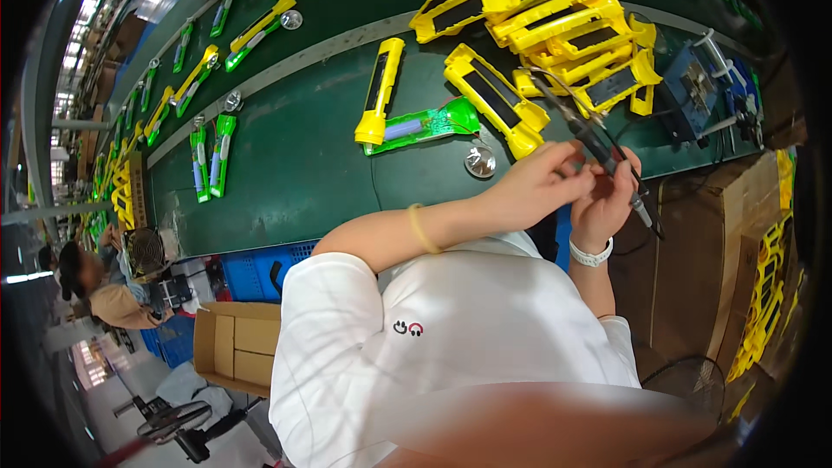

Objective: Soldering internal components of handheld flashlights on an assembly line.

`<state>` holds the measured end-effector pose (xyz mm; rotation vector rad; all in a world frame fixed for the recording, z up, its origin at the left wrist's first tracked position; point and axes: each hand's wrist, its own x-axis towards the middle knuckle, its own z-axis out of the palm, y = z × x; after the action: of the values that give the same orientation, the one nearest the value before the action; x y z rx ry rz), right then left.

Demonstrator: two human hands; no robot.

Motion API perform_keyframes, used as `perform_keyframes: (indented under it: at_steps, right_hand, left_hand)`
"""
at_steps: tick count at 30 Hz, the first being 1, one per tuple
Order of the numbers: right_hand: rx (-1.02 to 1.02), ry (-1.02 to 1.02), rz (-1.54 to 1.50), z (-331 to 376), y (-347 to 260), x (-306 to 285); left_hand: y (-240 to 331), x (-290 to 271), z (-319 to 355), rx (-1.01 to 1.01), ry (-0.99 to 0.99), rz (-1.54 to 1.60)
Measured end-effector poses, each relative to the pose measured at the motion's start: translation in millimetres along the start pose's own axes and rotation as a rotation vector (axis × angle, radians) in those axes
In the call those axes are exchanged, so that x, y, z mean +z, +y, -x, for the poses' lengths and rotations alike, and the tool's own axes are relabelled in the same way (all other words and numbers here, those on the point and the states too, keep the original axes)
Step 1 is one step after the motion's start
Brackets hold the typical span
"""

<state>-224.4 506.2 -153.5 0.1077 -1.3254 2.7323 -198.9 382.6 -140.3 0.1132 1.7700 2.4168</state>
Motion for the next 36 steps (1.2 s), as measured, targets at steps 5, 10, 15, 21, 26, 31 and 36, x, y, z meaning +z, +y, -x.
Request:
perform_keyframes:
  at_steps: [5,10,15,21,26,31,36]
  right_hand:
    - [0.044,-0.054,-0.213,-17,0,-31]
    - [0.251,-0.301,-0.391,-15,9,0]
    - [0.33,-0.423,-0.2,7,38,9]
    - [0.01,-0.463,0.055,-34,64,26]
    - [-0.046,-0.401,0.107,-55,79,39]
    - [-0.034,-0.517,0.136,-56,94,53]
    - [-0.012,-0.553,0.092,-60,94,64]
  left_hand:
    - [86,-134,23,0.651,0.095,-1.486]
    - [106,-223,2,0.389,-0.318,-2.007]
    - [131,-256,12,0.597,-0.167,-2.039]
    - [84,-236,21,0.65,0.193,-1.861]
    - [55,-210,40,0.467,0.236,-1.754]
    - [52,-217,65,0.36,0.208,-1.523]
    - [63,-196,67,0.342,0.025,-1.411]
